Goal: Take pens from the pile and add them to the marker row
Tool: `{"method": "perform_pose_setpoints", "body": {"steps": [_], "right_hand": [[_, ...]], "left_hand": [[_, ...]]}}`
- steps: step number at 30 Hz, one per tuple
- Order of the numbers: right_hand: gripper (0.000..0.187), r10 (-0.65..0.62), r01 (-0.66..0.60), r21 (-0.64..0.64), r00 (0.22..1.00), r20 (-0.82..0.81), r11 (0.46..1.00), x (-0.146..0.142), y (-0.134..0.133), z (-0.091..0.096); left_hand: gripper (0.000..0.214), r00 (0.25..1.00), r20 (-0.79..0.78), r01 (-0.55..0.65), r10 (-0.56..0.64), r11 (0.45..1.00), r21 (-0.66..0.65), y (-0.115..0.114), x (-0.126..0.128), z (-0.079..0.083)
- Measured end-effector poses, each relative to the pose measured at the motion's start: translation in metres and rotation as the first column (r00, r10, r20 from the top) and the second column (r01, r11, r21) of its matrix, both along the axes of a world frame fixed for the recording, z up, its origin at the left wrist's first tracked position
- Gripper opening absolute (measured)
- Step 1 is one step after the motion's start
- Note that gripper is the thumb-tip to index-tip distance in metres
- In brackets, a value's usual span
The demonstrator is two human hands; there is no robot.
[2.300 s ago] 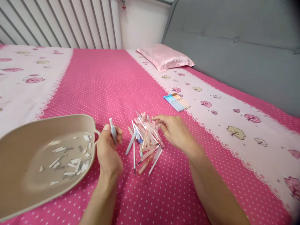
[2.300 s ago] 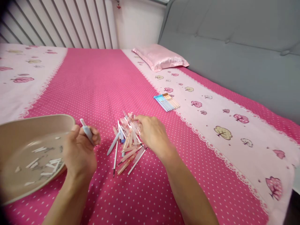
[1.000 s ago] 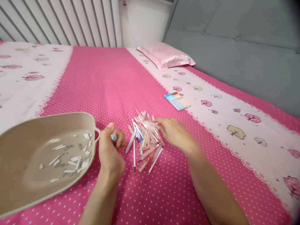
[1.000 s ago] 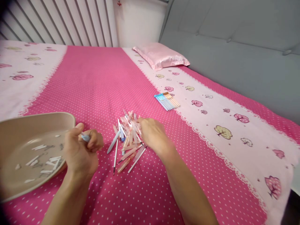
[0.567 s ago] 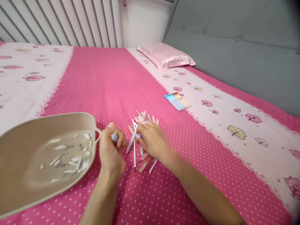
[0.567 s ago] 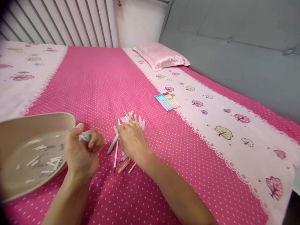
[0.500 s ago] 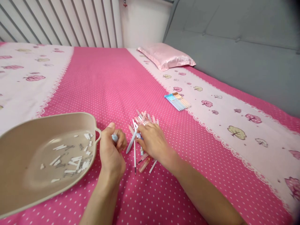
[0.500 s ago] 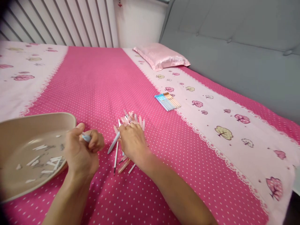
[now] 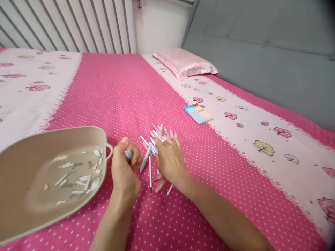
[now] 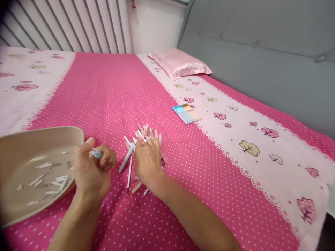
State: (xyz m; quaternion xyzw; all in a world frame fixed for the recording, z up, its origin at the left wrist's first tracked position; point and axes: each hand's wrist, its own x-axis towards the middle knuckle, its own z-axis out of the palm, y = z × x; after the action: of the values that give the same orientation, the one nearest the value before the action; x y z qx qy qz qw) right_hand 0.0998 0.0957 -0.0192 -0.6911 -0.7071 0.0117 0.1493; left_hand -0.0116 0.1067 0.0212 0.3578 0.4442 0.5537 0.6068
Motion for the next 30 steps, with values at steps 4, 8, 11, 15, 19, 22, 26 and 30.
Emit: {"method": "perform_pose_setpoints", "body": {"steps": [4,8,11,15,19,22,26,30], "right_hand": [[0.019,-0.012,0.013,0.042,1.0,-0.025,0.999,0.001,0.001,-0.002],[0.016,0.018,-0.005,0.095,0.991,-0.134,0.996,0.006,0.003,0.005],[0.016,0.025,0.009,0.113,0.957,-0.288,0.994,0.012,0.004,0.015],[0.017,0.063,0.031,0.204,0.896,-0.439,0.979,0.025,0.002,0.027],[0.022,0.159,-0.001,0.297,0.846,-0.508,0.955,0.038,0.001,0.035],[0.021,0.225,-0.047,0.345,0.837,-0.498,0.937,0.046,-0.001,0.043],[0.02,0.296,-0.165,0.312,0.848,-0.441,0.936,0.053,-0.006,0.053],[0.024,0.315,-0.214,0.273,0.854,-0.415,0.938,0.054,-0.009,0.059]], "left_hand": [[0.051,1.0,-0.005,0.003,-0.003,1.0,0.002,0.0,0.0,0.0],[0.052,1.0,-0.005,-0.001,0.001,1.0,-0.002,0.001,0.001,0.0],[0.053,1.0,-0.014,0.006,-0.006,1.0,-0.006,0.001,0.002,-0.001],[0.055,0.995,-0.09,0.047,-0.046,0.999,0.013,0.001,0.001,-0.007],[0.058,0.982,-0.171,0.095,-0.083,0.993,0.066,0.0,0.001,-0.015],[0.045,0.978,-0.205,0.063,-0.045,0.995,0.082,0.001,0.001,-0.016],[0.049,0.956,-0.291,0.066,-0.044,0.996,0.064,0.0,0.002,-0.013],[0.043,0.95,-0.291,0.139,-0.11,0.987,0.079,-0.001,0.003,-0.013]]}}
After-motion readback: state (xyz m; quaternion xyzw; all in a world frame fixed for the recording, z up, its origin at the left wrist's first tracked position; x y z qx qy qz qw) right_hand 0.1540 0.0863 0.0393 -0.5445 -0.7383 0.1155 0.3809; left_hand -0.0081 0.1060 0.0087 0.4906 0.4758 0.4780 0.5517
